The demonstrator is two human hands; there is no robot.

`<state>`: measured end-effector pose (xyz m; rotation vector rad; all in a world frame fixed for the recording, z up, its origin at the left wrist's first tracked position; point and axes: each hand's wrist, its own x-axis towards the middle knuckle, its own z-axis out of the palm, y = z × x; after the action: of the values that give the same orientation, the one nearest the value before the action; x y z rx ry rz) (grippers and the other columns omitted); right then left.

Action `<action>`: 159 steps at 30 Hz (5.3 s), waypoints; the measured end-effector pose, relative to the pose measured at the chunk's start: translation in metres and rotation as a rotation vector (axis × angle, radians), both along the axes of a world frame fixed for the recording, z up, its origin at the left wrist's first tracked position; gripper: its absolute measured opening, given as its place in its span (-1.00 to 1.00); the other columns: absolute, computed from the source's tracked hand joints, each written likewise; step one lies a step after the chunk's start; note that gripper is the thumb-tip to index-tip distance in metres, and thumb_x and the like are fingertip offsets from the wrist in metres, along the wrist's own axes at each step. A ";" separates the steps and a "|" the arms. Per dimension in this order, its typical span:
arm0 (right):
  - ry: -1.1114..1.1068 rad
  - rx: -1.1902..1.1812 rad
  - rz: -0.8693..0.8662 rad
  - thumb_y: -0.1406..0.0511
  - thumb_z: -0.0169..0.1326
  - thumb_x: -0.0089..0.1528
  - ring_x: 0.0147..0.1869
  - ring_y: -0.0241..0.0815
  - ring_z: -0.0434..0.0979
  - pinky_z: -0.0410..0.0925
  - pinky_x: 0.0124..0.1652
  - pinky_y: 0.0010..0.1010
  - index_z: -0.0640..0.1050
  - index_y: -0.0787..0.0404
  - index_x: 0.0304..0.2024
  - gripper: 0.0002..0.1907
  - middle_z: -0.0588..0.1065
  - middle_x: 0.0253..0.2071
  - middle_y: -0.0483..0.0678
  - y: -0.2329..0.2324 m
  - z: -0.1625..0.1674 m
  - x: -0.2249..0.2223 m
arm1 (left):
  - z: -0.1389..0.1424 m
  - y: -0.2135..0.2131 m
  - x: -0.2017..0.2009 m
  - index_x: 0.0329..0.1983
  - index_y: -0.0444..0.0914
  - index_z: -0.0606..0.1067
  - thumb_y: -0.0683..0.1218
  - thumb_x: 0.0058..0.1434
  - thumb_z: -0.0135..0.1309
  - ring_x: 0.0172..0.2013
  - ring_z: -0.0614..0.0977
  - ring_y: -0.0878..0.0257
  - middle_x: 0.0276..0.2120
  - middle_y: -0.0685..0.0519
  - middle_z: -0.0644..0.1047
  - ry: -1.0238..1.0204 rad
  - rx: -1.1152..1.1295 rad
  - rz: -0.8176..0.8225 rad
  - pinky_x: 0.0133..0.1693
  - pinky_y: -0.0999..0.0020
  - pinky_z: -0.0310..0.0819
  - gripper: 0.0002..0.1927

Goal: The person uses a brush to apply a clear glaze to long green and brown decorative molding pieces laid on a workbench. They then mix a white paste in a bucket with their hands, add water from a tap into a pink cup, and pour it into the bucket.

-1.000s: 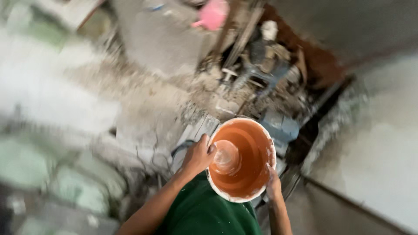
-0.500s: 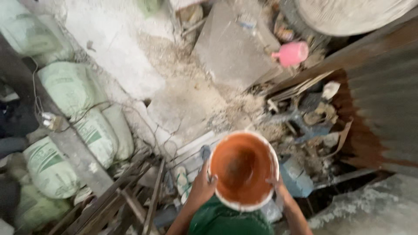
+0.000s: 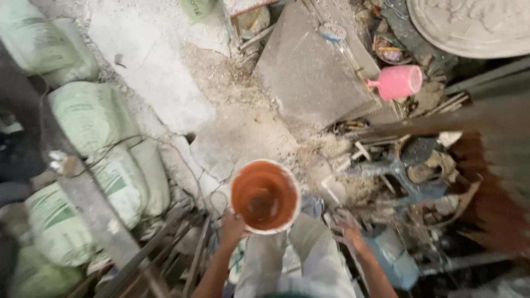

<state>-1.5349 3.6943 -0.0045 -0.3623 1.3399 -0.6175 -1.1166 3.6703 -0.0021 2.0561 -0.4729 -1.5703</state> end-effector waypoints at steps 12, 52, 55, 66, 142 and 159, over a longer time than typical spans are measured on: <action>0.179 -0.090 0.340 -0.15 0.06 0.15 0.42 0.21 0.33 0.26 0.27 0.15 0.15 0.03 0.47 -0.07 0.27 0.44 0.17 -0.113 -0.342 -0.104 | -0.394 -0.166 -0.112 0.32 -0.27 0.04 -0.17 0.26 0.06 -0.19 0.66 0.00 0.15 -0.24 0.37 0.201 -0.253 0.547 -0.40 0.06 0.74 -0.36; 1.396 -1.262 -0.075 0.34 0.00 0.34 0.42 0.20 0.39 0.27 0.35 0.10 0.50 0.31 0.08 -0.72 0.46 0.25 0.14 -0.078 -0.320 -0.122 | -0.250 -0.329 -0.341 0.40 -0.35 0.30 -0.27 0.27 -0.10 0.27 0.46 -0.12 0.27 -0.24 0.45 -0.927 -1.261 -0.878 0.27 -0.14 0.14 -0.43; 1.357 -1.183 0.122 0.38 0.16 0.17 0.38 0.21 0.41 0.29 0.30 0.09 0.60 0.22 0.01 -0.67 0.47 0.26 0.18 -0.107 -0.315 -0.125 | -0.281 -0.235 -0.289 0.23 -0.34 0.31 -0.17 0.39 -0.09 -0.25 0.66 -0.16 -0.20 -0.25 0.57 -0.376 -0.573 -0.737 -0.15 -0.01 0.54 -0.65; 1.499 -0.793 0.128 0.20 0.14 0.30 -0.20 -0.03 0.67 0.48 -0.29 -0.25 0.69 0.04 -0.05 -0.78 0.64 -0.09 -0.07 -0.184 -0.279 -0.102 | -0.356 -0.185 -0.310 0.01 -0.32 0.44 0.00 0.25 -0.10 -0.19 0.66 -0.24 -0.28 -0.32 0.60 -0.208 -0.404 -1.139 -0.10 -0.08 0.47 -0.64; 1.512 -1.038 0.058 0.47 0.02 0.23 -0.43 0.10 0.49 0.33 -0.43 -0.13 0.54 0.32 -0.21 -0.90 0.45 -0.33 0.07 -0.153 -0.306 -0.123 | -0.344 -0.196 -0.330 -0.31 -0.31 0.47 0.13 0.37 -0.08 -0.51 0.62 -0.03 -0.56 -0.15 0.55 -0.261 -0.415 -1.098 -0.35 0.04 0.41 -0.59; 1.488 -1.071 0.049 0.48 0.02 0.22 -0.33 0.20 0.52 0.38 -0.35 -0.07 0.57 0.31 -0.11 -0.80 0.49 -0.26 0.13 -0.152 -0.306 -0.122 | -0.345 -0.195 -0.326 -0.30 -0.30 0.50 0.14 0.34 -0.04 -0.46 0.65 -0.10 -0.53 -0.18 0.58 -0.305 -0.439 -1.089 -0.34 -0.01 0.43 -0.60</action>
<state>-1.6564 3.5428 -0.3102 -2.0029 2.2377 -1.0525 -1.4423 3.4757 -0.3476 1.7216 -2.0961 -1.4059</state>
